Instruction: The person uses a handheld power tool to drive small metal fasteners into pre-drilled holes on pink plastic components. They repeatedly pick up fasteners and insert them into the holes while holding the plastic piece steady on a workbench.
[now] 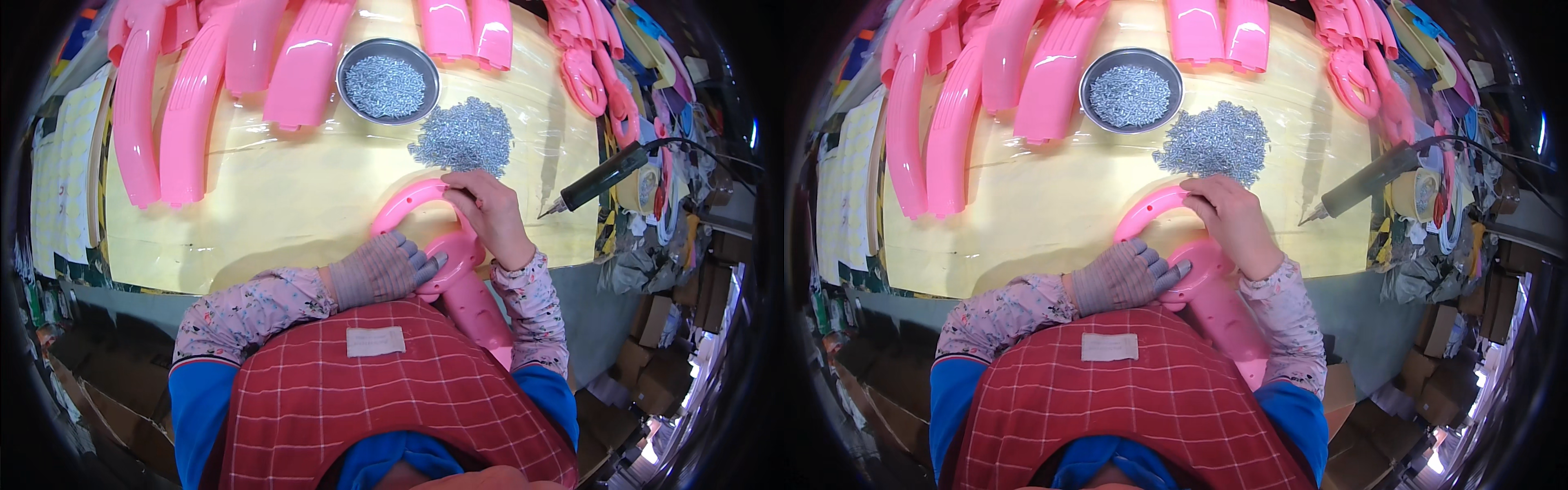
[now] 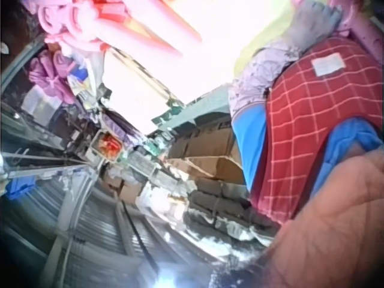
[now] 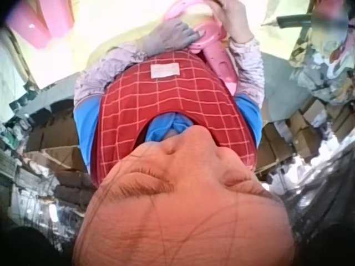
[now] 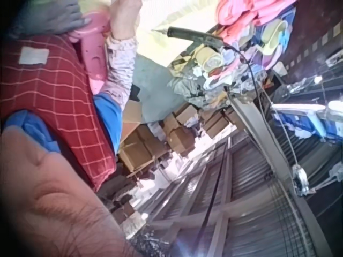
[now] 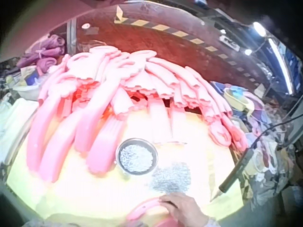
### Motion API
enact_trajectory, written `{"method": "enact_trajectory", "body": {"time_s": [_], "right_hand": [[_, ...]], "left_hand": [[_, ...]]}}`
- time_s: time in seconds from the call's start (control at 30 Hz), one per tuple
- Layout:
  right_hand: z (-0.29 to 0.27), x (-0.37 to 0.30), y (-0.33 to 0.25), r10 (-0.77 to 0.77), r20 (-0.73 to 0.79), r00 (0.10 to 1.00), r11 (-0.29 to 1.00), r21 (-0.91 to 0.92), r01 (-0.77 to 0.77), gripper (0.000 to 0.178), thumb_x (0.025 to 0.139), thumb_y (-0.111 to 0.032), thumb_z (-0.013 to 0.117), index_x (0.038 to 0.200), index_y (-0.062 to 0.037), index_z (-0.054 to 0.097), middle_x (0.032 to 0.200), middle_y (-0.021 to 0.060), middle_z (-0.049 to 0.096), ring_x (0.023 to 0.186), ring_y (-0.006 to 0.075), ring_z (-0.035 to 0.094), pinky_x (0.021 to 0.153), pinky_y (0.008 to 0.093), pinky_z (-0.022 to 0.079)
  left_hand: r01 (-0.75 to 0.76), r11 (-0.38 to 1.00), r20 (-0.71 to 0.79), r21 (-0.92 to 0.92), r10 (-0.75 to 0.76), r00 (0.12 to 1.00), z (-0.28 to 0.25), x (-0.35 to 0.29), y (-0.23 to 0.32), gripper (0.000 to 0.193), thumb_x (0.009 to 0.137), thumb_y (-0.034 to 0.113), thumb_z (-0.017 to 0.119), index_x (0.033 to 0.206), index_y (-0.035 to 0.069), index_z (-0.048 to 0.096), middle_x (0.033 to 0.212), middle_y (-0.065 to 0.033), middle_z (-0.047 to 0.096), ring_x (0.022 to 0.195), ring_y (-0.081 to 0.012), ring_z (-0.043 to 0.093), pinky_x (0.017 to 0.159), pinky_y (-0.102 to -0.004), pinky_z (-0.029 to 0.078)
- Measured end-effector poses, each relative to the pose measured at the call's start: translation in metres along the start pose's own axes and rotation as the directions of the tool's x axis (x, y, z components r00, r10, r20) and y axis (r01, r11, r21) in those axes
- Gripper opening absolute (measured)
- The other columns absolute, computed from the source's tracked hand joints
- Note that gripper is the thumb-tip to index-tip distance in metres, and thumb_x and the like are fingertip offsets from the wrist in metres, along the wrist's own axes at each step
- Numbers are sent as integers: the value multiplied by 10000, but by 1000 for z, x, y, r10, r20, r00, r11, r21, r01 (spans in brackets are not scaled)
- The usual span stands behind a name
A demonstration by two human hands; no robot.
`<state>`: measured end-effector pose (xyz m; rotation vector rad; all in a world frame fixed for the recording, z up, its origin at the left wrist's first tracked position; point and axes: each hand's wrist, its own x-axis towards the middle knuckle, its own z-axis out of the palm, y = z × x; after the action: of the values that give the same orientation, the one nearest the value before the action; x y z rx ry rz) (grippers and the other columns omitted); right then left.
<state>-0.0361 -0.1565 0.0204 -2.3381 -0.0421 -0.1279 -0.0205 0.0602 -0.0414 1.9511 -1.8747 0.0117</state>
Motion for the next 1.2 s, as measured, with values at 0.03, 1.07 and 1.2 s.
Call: {"method": "enact_trajectory", "body": {"time_s": [0.03, 1.07, 1.2], "right_hand": [[4, 0, -5, 115, 13, 993, 986, 123, -116, 131, 810, -58, 770, 927, -53, 710, 917, 95, 692, 808, 265, 668, 711, 349, 553], [32, 76, 19, -138, 210, 968, 904, -373, 210, 146, 843, -137, 724, 938, -39, 671, 887, 113, 644, 924, 322, 604, 798, 419, 505], [25, 71, 22, -223, 188, 957, 895, -349, 277, 160, 872, -89, 706, 989, -5, 635, 880, 124, 641, 880, 294, 625, 781, 386, 518]], "left_hand": [[-1, 1000, -15, 1, 1, 1000, 3, 0, 0, 378, 923, 243, 547, 1238, 44, 609, 766, -26, 611, 686, -177, 619, 627, -339, 473], [-93, 996, 30, 14, 92, 995, 4, 2, -4, 392, 924, 210, 527, 1280, 79, 625, 790, -11, 608, 714, -148, 607, 627, -322, 449], [-85, 996, 60, 14, 84, 995, -1, 5, -4, 388, 939, 211, 508, 1285, 80, 623, 806, -21, 625, 730, -164, 627, 656, -336, 460]]}}
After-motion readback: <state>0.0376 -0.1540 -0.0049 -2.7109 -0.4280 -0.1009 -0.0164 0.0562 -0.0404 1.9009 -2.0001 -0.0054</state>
